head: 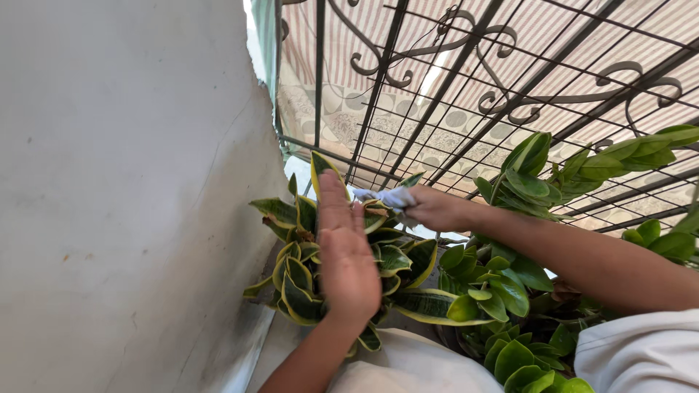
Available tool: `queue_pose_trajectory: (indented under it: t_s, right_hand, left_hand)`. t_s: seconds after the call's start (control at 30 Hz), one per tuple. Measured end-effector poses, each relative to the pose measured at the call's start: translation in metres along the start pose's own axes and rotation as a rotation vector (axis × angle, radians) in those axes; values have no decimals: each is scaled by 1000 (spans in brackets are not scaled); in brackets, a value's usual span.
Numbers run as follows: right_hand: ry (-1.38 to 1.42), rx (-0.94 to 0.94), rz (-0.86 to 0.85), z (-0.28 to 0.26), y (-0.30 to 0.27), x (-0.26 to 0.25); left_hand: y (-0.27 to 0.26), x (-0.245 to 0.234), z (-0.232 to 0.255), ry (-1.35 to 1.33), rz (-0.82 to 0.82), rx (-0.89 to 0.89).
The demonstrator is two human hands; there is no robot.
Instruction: The person wipes the leaves of several potted plants with a white cloth. They hold each leaf with one hand and wipe it with the other, moving from one plant to the next.
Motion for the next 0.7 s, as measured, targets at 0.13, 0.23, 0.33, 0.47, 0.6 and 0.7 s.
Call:
queue_pose_trajectory:
  t_s: [0.13,0.23,0.33,0.47,0.6,0.7]
  right_hand:
    - [56,-73,5,-26,-27,-13]
    - [25,-12,59,-28,-40,-18]
    - [19,59,110,-30,-48,-22]
    - [46,-11,146,-51,-58,-27]
    - [255,137,105,-66,-59,-27]
    - [303,258,160,-95,-72,-39]
  left_hand:
    - [6,-16,67,61,-1,74]
    - [15,-46,100,143,31,135]
    - [22,-88,107,250,122,116]
    - [25,-133,86,318,152,-5]
    - [21,-158,58,299,82,-168]
    - [22,-177,51,419,56,-177]
Point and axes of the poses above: each hand's wrist, its own y-axis towards the middle knuckle, its own x-axis out of the palm, z = x × y, the point moved 9 cm from there along y, towards the middle knuckle, and after that the axes turned 14 degrees about x, right-handed, at the moved point
